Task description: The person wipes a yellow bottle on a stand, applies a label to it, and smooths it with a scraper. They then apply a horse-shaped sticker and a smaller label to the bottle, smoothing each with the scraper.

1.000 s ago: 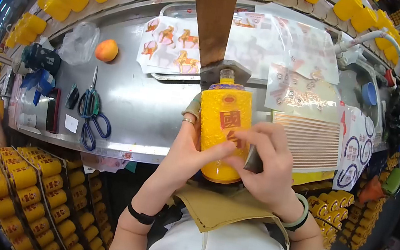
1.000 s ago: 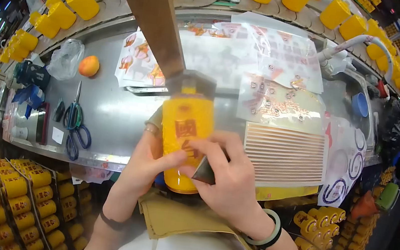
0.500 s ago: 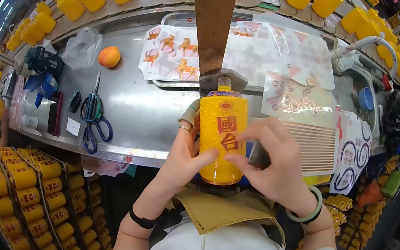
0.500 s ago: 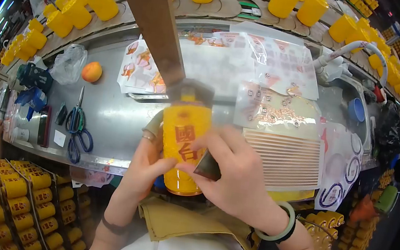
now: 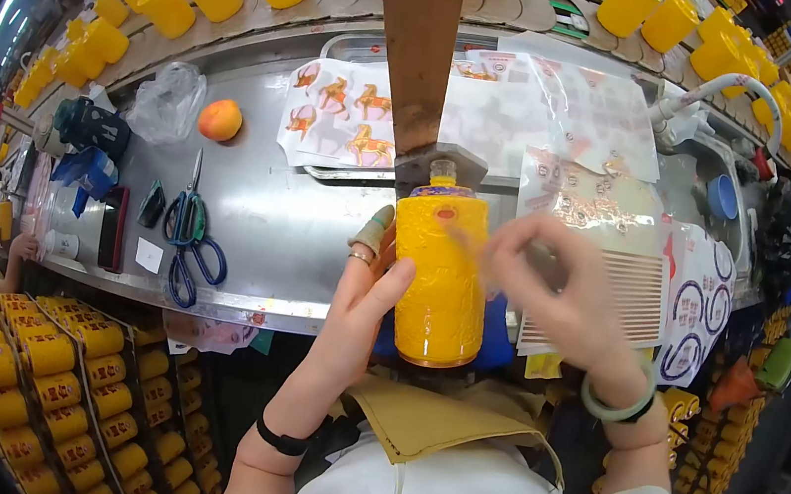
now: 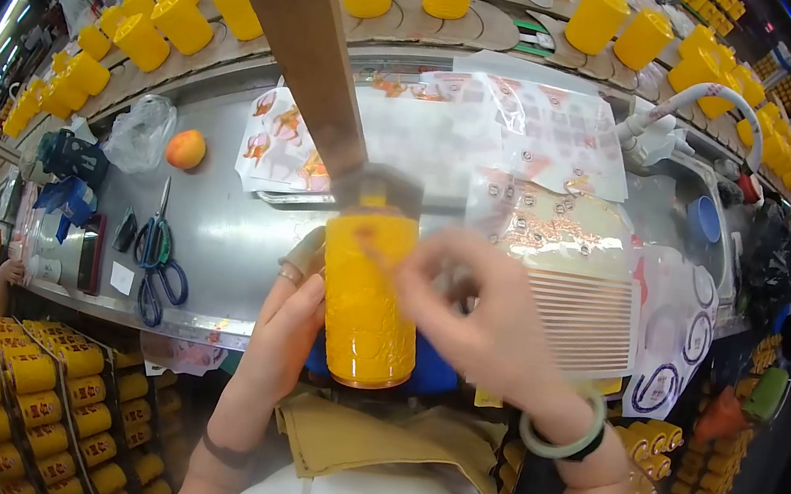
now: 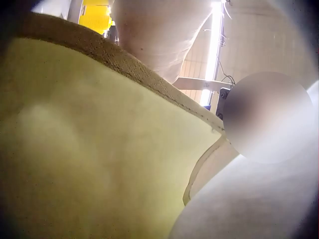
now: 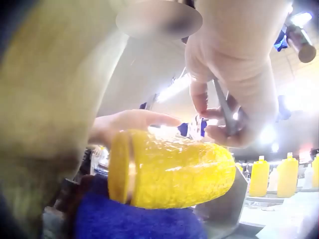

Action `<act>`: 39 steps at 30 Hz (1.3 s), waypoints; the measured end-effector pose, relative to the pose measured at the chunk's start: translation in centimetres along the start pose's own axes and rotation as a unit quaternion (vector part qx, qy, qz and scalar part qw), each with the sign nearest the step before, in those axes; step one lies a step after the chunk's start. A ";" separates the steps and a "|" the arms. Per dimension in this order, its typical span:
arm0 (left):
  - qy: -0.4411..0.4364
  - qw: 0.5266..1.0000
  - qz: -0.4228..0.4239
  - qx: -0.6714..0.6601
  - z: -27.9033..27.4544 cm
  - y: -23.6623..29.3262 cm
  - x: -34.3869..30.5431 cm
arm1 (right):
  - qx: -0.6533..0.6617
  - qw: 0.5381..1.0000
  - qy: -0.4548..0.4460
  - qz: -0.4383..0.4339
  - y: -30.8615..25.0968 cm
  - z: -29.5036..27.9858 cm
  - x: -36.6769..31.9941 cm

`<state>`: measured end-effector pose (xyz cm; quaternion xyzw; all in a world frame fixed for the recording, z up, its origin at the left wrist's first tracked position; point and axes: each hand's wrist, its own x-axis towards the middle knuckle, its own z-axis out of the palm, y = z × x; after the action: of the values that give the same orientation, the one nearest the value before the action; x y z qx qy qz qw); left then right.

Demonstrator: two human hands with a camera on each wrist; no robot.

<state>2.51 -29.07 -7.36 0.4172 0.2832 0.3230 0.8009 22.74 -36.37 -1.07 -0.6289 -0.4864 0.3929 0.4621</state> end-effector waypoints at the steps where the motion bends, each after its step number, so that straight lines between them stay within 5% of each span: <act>1: 0.017 1.000 -0.004 0.026 0.1 0.0 0.0 | 0.095 0.994 -0.016 0.049 -0.2 -1.0 0.8; 5: 0.016 0.999 -0.012 0.032 0.0 0.1 -0.2 | 0.127 0.984 -0.024 0.124 0.0 -9.8 3.4; 9: 0.030 0.999 -0.007 0.039 0.1 -0.3 -0.2 | -0.089 0.958 0.231 0.145 3.4 -22.2 5.9; 10: 0.039 0.998 -0.007 0.046 0.3 -0.4 -0.1 | -0.234 0.921 0.274 0.146 4.8 -25.2 6.3; 11: 0.033 0.998 -0.007 0.043 0.4 -0.6 -0.1 | -0.237 0.919 0.278 0.147 6.7 -27.6 6.2; 13: 0.046 0.997 -0.003 0.054 0.5 -0.8 0.1 | -0.545 0.773 0.315 0.072 10.6 -31.1 6.3; 16: 0.063 0.996 -0.023 0.056 0.4 -0.7 0.3 | -0.635 0.712 0.259 0.151 15.4 -32.1 6.4; 18: 0.082 0.994 -0.040 0.054 0.6 -0.6 0.2 | -0.577 0.767 0.203 0.193 19.4 -32.7 6.6; 24: 0.094 0.993 -0.044 0.062 1.0 -0.5 0.1 | -0.609 0.743 0.049 0.274 30.3 -33.6 8.6; 26: 0.096 0.992 -0.044 0.064 0.8 -0.5 0.1 | -0.565 0.776 0.041 0.278 30.1 -35.3 8.8; 28: 0.097 0.992 -0.046 0.062 0.6 -0.6 0.0 | -0.411 0.857 0.075 0.301 24.0 -34.7 8.3; 32: 0.080 0.994 -0.049 0.054 0.3 -0.6 0.3 | -0.307 0.901 0.123 0.281 14.0 -33.9 6.3; 34: 0.072 0.995 -0.045 0.049 0.3 -0.6 0.4 | -0.183 0.956 0.123 0.193 10.7 -32.6 5.6; 39: 0.046 0.998 -0.028 0.044 0.5 -0.3 0.4 | -0.156 0.974 0.061 0.150 2.4 -24.5 5.7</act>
<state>3.16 -29.10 -7.43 0.4284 0.3452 0.3071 0.7766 47.67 -35.95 2.82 -0.7820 -0.4122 0.3380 0.3230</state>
